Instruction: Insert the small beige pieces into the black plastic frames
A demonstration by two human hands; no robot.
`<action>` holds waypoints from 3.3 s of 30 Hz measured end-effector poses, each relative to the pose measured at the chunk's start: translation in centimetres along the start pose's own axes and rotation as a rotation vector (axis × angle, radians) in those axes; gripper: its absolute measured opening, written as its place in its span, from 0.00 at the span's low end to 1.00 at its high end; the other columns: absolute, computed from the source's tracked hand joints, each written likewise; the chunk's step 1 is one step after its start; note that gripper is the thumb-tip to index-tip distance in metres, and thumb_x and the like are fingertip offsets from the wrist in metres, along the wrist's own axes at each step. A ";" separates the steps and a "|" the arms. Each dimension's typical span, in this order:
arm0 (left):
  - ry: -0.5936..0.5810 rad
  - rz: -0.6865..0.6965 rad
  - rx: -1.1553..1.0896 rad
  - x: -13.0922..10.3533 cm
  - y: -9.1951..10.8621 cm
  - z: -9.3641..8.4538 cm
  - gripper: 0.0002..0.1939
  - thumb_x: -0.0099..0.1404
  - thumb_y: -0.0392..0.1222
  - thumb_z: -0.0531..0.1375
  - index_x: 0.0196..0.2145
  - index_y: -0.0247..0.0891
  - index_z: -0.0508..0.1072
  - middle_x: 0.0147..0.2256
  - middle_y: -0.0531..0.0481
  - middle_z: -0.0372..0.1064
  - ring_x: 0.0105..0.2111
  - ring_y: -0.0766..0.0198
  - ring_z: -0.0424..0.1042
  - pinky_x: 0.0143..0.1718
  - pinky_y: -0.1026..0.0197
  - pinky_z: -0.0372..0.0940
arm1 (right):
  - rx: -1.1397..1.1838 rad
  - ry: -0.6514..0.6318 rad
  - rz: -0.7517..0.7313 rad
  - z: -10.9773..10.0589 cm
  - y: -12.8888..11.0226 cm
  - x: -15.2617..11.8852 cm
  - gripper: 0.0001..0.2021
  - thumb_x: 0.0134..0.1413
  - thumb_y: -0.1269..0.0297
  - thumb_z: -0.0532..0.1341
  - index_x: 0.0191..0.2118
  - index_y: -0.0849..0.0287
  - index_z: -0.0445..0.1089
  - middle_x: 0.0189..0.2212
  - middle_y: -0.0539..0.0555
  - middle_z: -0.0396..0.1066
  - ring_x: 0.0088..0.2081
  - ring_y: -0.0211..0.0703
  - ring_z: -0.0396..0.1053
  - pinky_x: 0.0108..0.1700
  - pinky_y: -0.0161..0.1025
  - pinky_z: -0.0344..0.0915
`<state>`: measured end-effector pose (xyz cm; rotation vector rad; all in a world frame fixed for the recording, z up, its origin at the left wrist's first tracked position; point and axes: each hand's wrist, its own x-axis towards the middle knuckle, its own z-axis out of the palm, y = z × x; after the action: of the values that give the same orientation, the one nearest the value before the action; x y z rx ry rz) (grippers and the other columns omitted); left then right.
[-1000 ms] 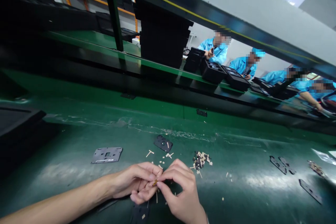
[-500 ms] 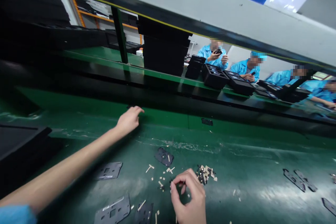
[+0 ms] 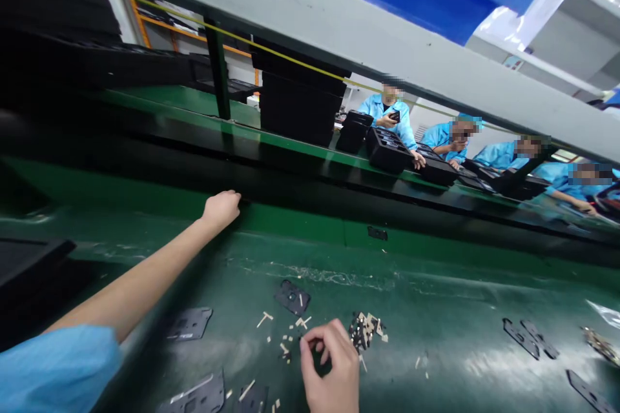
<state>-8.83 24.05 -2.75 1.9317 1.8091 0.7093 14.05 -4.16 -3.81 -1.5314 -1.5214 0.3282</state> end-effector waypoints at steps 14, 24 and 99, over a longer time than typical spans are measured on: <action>-0.641 0.119 -0.849 -24.0 8.3 3.4 0.12 0.56 0.46 0.60 0.34 0.35 0.67 0.28 0.50 0.68 0.25 0.66 0.65 0.18 0.69 0.54 | 0.639 -0.110 0.309 -0.9 -2.3 -0.9 0.08 0.50 0.62 0.62 0.27 0.60 0.66 0.20 0.48 0.66 0.22 0.35 0.64 0.25 0.32 0.59; -0.829 0.036 -0.998 -24.4 8.7 1.8 0.14 0.58 0.48 0.58 0.26 0.32 0.69 0.22 0.53 0.65 0.19 0.70 0.61 0.17 0.69 0.54 | 0.648 -0.293 0.173 -2.3 -3.2 -0.4 0.06 0.48 0.65 0.63 0.25 0.60 0.67 0.22 0.51 0.66 0.24 0.37 0.65 0.26 0.35 0.62; -0.714 0.126 -0.596 -24.7 7.9 1.7 0.12 0.59 0.37 0.54 0.22 0.39 0.54 0.19 0.60 0.48 0.18 0.72 0.53 0.19 0.69 0.48 | 0.188 -0.201 0.348 -1.5 -3.5 -0.4 0.04 0.49 0.67 0.61 0.25 0.59 0.68 0.22 0.48 0.68 0.23 0.33 0.64 0.25 0.30 0.61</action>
<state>-2.33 -1.05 -1.63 1.6000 0.9184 0.4360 12.80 -5.82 -0.63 -1.6456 -1.3252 0.8245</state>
